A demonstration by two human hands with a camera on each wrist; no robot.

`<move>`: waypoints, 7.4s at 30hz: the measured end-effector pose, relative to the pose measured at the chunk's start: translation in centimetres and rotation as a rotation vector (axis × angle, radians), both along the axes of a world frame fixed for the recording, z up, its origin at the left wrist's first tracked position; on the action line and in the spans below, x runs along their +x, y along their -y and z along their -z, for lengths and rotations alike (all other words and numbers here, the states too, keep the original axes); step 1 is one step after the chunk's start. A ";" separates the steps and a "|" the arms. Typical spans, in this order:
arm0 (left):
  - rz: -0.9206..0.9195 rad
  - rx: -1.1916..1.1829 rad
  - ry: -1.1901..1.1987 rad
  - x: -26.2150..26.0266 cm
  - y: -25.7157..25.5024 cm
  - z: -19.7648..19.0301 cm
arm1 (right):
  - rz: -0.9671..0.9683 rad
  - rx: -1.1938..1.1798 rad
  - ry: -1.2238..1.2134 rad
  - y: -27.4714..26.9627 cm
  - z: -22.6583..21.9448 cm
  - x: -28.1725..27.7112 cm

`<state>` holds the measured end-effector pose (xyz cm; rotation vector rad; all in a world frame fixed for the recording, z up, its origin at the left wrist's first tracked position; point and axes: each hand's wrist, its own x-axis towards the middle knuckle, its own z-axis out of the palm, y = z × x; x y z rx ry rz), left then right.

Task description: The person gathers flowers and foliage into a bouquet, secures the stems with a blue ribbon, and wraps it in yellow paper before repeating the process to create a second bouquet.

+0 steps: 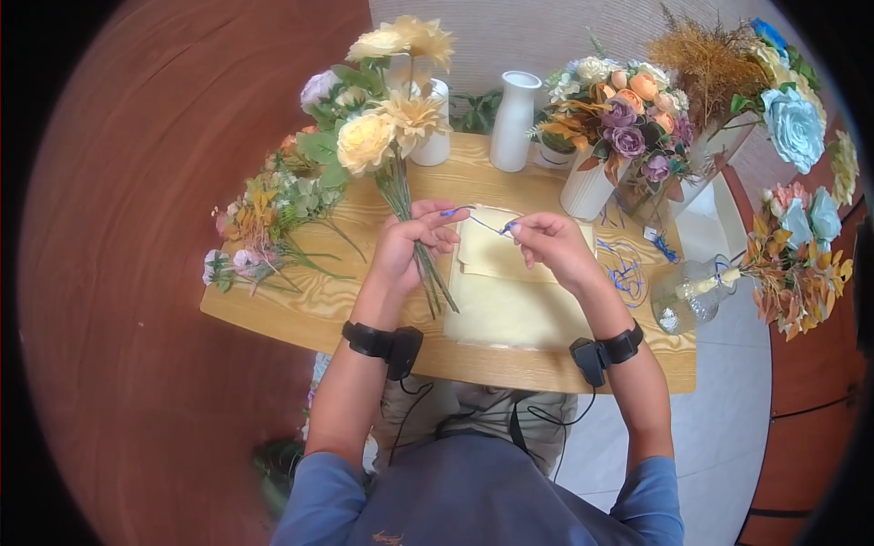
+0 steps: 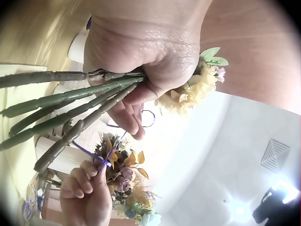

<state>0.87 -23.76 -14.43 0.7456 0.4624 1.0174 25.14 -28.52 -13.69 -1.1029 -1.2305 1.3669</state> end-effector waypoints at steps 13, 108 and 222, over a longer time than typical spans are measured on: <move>-0.077 0.021 0.028 2.0 1.1 -0.8 | 0.210 -0.007 0.073 3.3 -3.3 5.8; -0.152 -0.008 0.152 2.6 -1.1 1.8 | 0.687 0.290 1.104 8.9 -2.1 11.4; -0.458 0.159 -0.369 1.5 -1.7 1.3 | -0.025 -0.040 0.287 -0.6 2.0 -7.1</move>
